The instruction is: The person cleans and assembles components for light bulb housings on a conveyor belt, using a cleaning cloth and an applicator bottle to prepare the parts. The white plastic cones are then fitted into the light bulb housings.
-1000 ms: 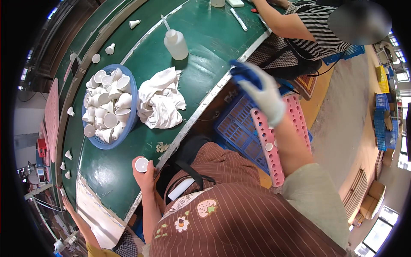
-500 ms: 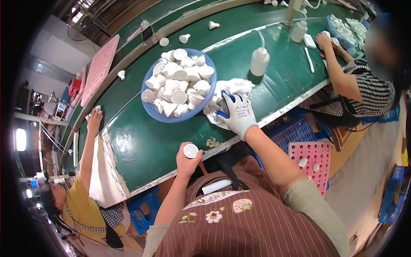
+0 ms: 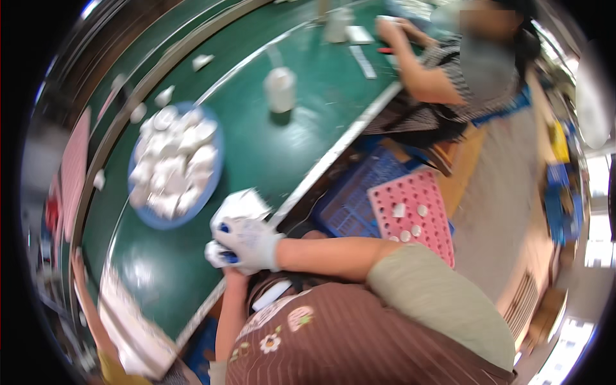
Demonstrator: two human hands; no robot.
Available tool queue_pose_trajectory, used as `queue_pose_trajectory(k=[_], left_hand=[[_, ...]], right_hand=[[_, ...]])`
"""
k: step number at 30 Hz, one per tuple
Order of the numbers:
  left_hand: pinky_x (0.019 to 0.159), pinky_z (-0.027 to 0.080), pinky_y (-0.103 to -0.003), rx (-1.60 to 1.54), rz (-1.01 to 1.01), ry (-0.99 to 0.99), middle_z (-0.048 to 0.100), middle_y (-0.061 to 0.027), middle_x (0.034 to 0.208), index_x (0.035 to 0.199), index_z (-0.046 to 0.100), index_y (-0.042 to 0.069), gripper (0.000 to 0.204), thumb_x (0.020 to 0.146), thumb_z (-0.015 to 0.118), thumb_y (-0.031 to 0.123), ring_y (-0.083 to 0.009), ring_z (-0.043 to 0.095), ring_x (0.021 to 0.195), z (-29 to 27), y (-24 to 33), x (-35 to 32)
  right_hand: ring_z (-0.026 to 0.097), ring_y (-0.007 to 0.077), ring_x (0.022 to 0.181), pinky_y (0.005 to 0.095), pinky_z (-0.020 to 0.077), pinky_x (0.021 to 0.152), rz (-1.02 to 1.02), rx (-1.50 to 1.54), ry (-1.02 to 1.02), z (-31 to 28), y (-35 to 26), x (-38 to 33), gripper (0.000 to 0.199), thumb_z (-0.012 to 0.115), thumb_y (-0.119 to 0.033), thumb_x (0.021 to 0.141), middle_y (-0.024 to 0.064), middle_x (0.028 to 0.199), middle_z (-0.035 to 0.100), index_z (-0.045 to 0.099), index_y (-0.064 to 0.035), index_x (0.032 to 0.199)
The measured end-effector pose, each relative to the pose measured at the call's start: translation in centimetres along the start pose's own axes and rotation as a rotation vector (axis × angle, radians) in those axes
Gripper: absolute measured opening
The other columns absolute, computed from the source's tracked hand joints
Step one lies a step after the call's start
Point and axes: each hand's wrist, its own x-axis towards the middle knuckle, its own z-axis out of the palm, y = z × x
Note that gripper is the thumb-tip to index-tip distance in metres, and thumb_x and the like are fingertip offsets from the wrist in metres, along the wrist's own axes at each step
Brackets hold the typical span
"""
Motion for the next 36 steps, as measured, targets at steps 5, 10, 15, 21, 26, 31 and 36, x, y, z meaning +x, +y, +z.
queue_pose_trajectory(k=[5, 10, 15, 21, 26, 31, 36], left_hand=[[0.097, 0.050, -0.036, 0.675, -0.043, -0.085, 0.064, -0.0116, 0.125, 0.133, 0.054, 0.002, 0.060, 0.079, 0.077, 0.015, -0.0224, 0.064, 0.110, 6.0, 10.2, 1.3], [0.093, 0.050, -0.037, 0.795, 0.277, -0.130, 0.070, -0.0127, 0.114, 0.123, 0.063, 0.003, 0.049, 0.079, 0.077, 0.018, -0.0230, 0.067, 0.107, 5.4, 9.6, 1.8], [0.096, 0.049, -0.038, 0.968, 0.094, -0.169, 0.069, -0.0158, 0.120, 0.125, 0.063, 0.007, 0.048, 0.081, 0.075, 0.022, -0.0300, 0.065, 0.114, 5.9, 11.3, 1.2], [0.090, 0.052, -0.038, 1.651, 0.729, -0.185, 0.071, -0.0151, 0.109, 0.120, 0.066, 0.008, 0.046, 0.079, 0.077, 0.024, -0.0324, 0.068, 0.102, 3.1, 7.0, 1.4], [0.082, 0.054, -0.041, 0.856, 0.112, -0.122, 0.072, -0.0160, 0.097, 0.106, 0.070, 0.009, 0.033, 0.076, 0.077, 0.022, -0.0379, 0.068, 0.094, 6.3, 9.6, 1.4], [0.082, 0.053, -0.042, 0.665, 0.364, 0.010, 0.071, -0.0148, 0.095, 0.113, 0.064, 0.008, 0.039, 0.078, 0.076, 0.022, -0.0363, 0.068, 0.092, 4.6, 7.7, 0.8], [0.075, 0.051, -0.032, 0.555, 0.178, -0.076, 0.064, -0.0052, 0.086, 0.097, 0.060, 0.006, 0.031, 0.075, 0.081, 0.010, -0.0173, 0.062, 0.080, 6.4, 13.0, 0.7]], right_hand=[[0.063, 0.0400, 0.099, 0.0487, 0.0490, 0.088, 0.408, 0.152, 0.168, -1.0, 4.8, 2.2, 0.046, 0.058, -0.029, 0.090, 0.0214, 0.118, 0.057, 0.052, -0.0094, 0.130], [0.060, 0.0360, 0.111, 0.0480, 0.0490, 0.089, 0.253, -0.060, -0.123, -3.2, 0.9, -0.6, 0.055, 0.060, -0.027, 0.089, 0.0212, 0.125, 0.054, 0.048, -0.0122, 0.140], [0.060, 0.0386, 0.110, 0.0480, 0.0470, 0.093, 0.379, 0.057, 0.151, 0.2, 4.1, 2.7, 0.052, 0.057, -0.028, 0.091, 0.0218, 0.125, 0.055, 0.048, -0.0091, 0.139], [0.062, 0.0403, 0.104, 0.0464, 0.0487, 0.092, 0.067, -0.210, -0.041, -1.3, 0.7, 0.4, 0.053, 0.060, -0.024, 0.088, 0.0204, 0.129, 0.054, 0.051, -0.0082, 0.137], [0.060, 0.0415, 0.103, 0.0478, 0.0487, 0.089, 0.199, 0.115, 0.235, 0.0, 4.3, 2.6, 0.045, 0.065, -0.023, 0.083, 0.0214, 0.119, 0.059, 0.058, -0.0067, 0.124], [0.059, 0.0408, 0.104, 0.0476, 0.0464, 0.091, -0.034, -0.069, 0.261, -0.6, 1.0, 0.9, 0.048, 0.069, -0.018, 0.076, 0.0181, 0.111, 0.061, 0.060, -0.0094, 0.123], [0.062, 0.0392, 0.102, 0.0451, 0.0488, 0.090, 0.133, -0.091, 0.213, -0.1, 7.7, 3.2, 0.040, 0.062, -0.018, 0.086, 0.0219, 0.111, 0.063, 0.059, -0.0058, 0.124]])
